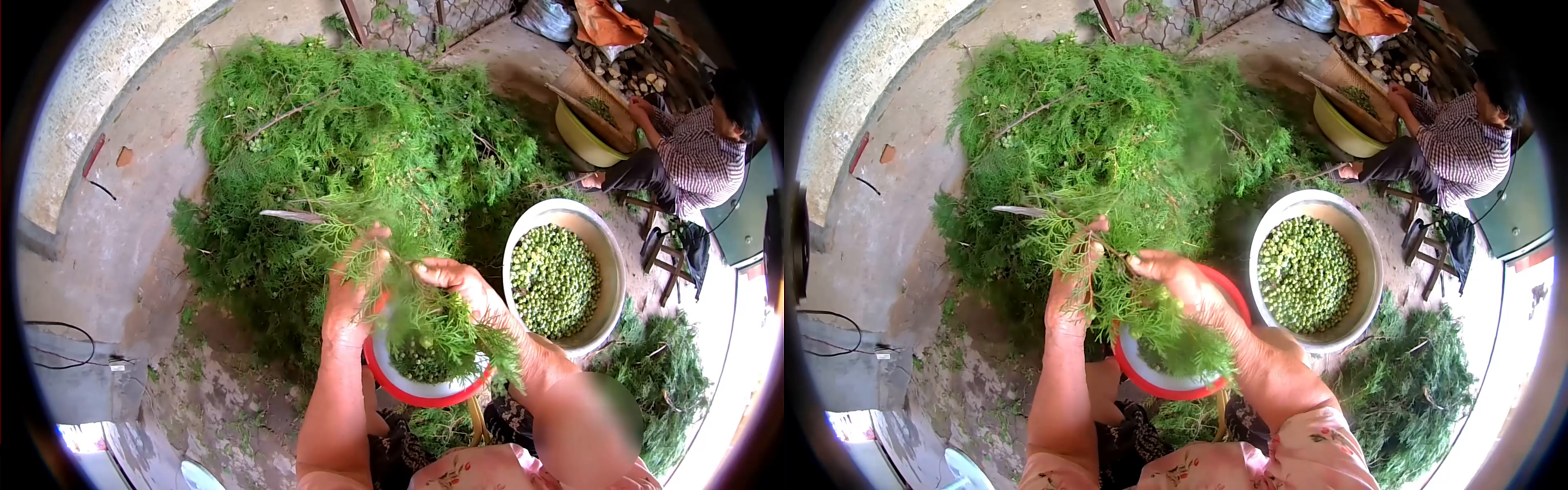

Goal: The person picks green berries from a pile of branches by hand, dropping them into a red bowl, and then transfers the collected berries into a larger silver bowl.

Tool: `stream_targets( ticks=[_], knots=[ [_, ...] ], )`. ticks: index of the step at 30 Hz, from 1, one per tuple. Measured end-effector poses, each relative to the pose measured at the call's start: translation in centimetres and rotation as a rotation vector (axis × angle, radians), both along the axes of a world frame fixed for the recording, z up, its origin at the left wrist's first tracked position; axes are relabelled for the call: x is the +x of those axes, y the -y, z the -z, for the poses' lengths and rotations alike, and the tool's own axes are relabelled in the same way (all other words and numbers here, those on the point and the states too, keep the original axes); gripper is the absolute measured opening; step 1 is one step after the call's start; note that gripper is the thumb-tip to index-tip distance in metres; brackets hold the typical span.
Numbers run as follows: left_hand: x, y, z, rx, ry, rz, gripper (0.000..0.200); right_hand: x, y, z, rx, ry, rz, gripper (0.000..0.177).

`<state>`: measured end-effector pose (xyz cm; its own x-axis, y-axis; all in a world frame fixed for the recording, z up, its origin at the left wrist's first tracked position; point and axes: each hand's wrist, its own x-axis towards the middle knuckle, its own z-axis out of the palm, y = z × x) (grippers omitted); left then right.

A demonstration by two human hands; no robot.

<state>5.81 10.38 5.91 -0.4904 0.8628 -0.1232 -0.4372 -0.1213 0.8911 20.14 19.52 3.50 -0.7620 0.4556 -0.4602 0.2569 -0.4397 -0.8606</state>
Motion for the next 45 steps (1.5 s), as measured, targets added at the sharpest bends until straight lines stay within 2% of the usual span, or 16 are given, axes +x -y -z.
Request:
stream_targets(
  ticks=[2,3,10,14,15,16,18,20,22,24,27,30,31,37,41,45],
  knots=[
    [-0.6,-0.2,1.0,0.016,-0.117,-0.037,0.02,-0.5,0.8,1.1,-0.123,0.015,0.024,0.075],
    [-0.7,0.3,0.4,-0.052,-0.01,-0.046,0.013,-0.6,1.0,1.1,-0.157,0.0,0.01,0.078],
    [-0.1,-0.1,0.9,0.041,-0.019,-0.255,0.009,0.0,1.8,-0.2,-0.29,-0.154,0.058,0.071],
    [-0.7,-0.1,1.3,0.054,-0.08,-0.424,0.007,-0.2,0.3,-0.8,0.191,0.209,0.057,0.044],
    [-0.8,0.0,1.2,0.068,-0.108,-0.443,0.007,-0.1,-0.3,-0.2,-0.06,0.105,0.247,0.034],
    [-1.0,0.0,1.3,0.048,-0.155,-0.463,0.007,-0.4,-0.8,0.2,0.137,0.048,0.345,0.029],
    [-1.3,0.1,1.8,0.006,-0.25,-0.5,0.008,0.2,-0.8,-0.9,0.265,-0.13,0.456,0.025],
    [-1.1,0.1,2.0,0.013,-0.296,-0.489,0.008,-0.1,0.1,-1.1,0.436,-0.289,0.425,0.03],
    [-0.7,-0.1,2.0,0.008,-0.316,-0.472,0.008,-0.8,1.9,-2.8,0.494,-0.25,0.302,0.04],
    [-0.2,-0.3,1.9,-0.031,-0.283,-0.45,0.011,-1.4,2.6,-1.6,0.839,-0.157,0.251,0.045],
    [0.4,-0.5,1.7,-0.065,-0.213,-0.409,0.016,-2.3,3.1,-0.1,0.63,-0.186,0.23,0.021],
    [-0.2,-0.2,1.6,-0.074,0.015,-0.26,0.024,-2.2,2.9,-0.7,0.483,-0.131,0.174,0.017],
    [-0.4,-0.3,1.4,-0.103,0.019,-0.255,0.024,-2.0,3.0,-1.1,0.261,-0.036,0.166,0.016],
    [-0.6,0.1,1.7,-0.046,-0.079,-0.258,0.01,-1.9,2.7,-1.3,-0.016,-0.007,0.093,0.02],
    [-0.9,0.4,2.4,-0.031,-0.073,-0.325,0.01,-1.3,2.9,-1.7,0.059,-0.014,0.0,0.026],
    [-1.6,0.2,2.8,-0.045,-0.077,-0.438,0.011,-0.5,4.1,-2.9,-0.217,-0.072,0.028,0.025]
  ],
)
